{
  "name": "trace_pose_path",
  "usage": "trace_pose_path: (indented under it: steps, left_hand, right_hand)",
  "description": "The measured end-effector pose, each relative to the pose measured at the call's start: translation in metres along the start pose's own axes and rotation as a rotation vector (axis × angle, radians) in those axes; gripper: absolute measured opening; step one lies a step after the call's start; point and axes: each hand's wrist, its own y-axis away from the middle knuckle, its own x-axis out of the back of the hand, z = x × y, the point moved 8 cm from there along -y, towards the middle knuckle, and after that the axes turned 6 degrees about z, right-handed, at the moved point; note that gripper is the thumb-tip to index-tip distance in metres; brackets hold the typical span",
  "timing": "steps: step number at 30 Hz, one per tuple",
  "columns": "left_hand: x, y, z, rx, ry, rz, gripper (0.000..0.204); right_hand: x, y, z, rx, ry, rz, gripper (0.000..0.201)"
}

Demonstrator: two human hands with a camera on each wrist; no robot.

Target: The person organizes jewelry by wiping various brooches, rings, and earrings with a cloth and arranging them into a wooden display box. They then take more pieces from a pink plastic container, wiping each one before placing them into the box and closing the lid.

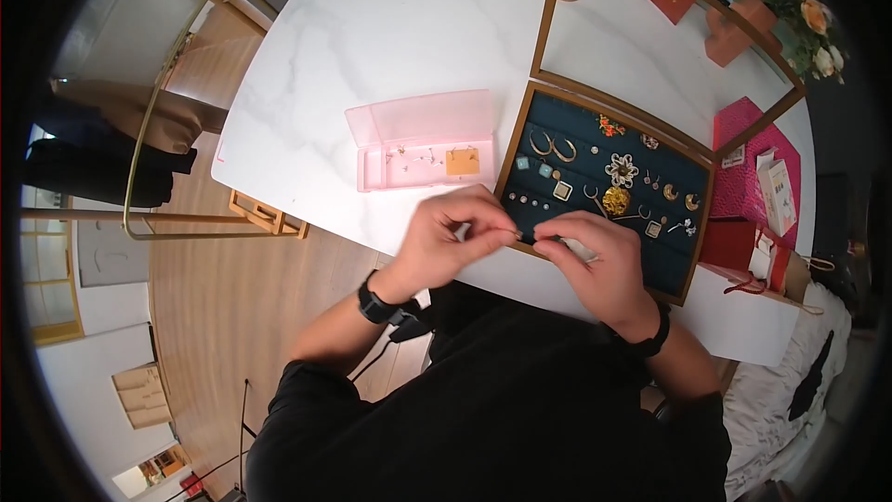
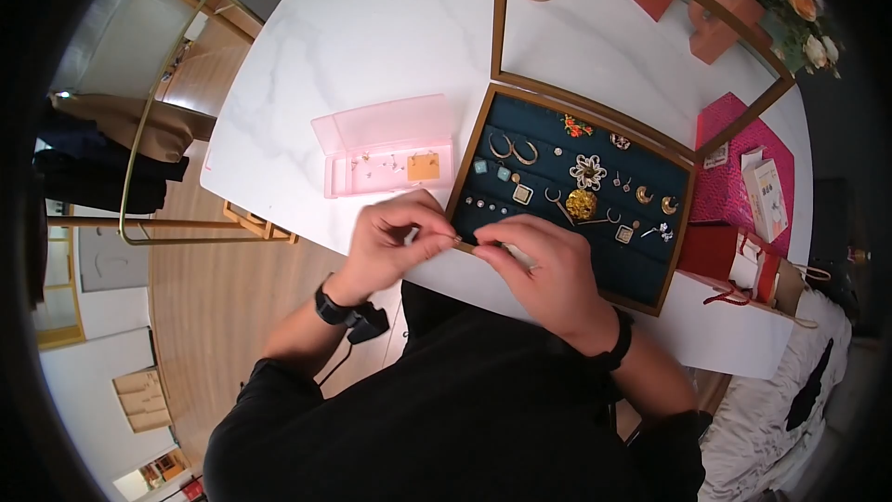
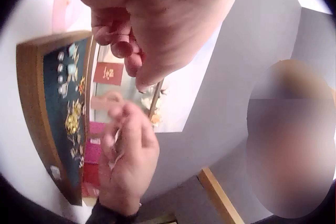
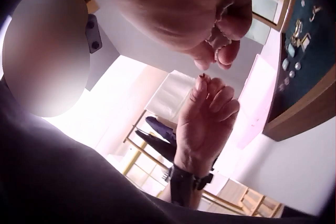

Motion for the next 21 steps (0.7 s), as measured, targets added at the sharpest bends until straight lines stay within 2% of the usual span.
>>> trace_pose_path:
  steps: [4,9,15,17,21]
  left_hand:
    - [-0.02,0.004,-0.006,0.028,0.131,0.053,0.01]
    - [-0.019,0.007,-0.007,0.008,0.169,0.094,0.01]
    - [-0.023,0.004,-0.007,0.078,0.118,0.021,0.01]
    - [-0.024,0.005,-0.003,0.019,-0.002,0.011,0.01]
    - [-0.025,0.004,-0.002,-0.027,0.039,0.05,0.007]
  right_hand:
    - [-0.002,-0.002,0.002,-0.068,-0.143,0.038,0.016]
    - [-0.002,0.001,0.003,-0.037,-0.094,0.039,0.017]
    - [0.002,0.005,0.001,0.012,-0.042,0.061,0.016]
    - [0.003,0.004,0.002,0.003,-0.057,0.061,0.016]
    - [0.004,0.004,0.0,0.02,-0.032,0.048,0.016]
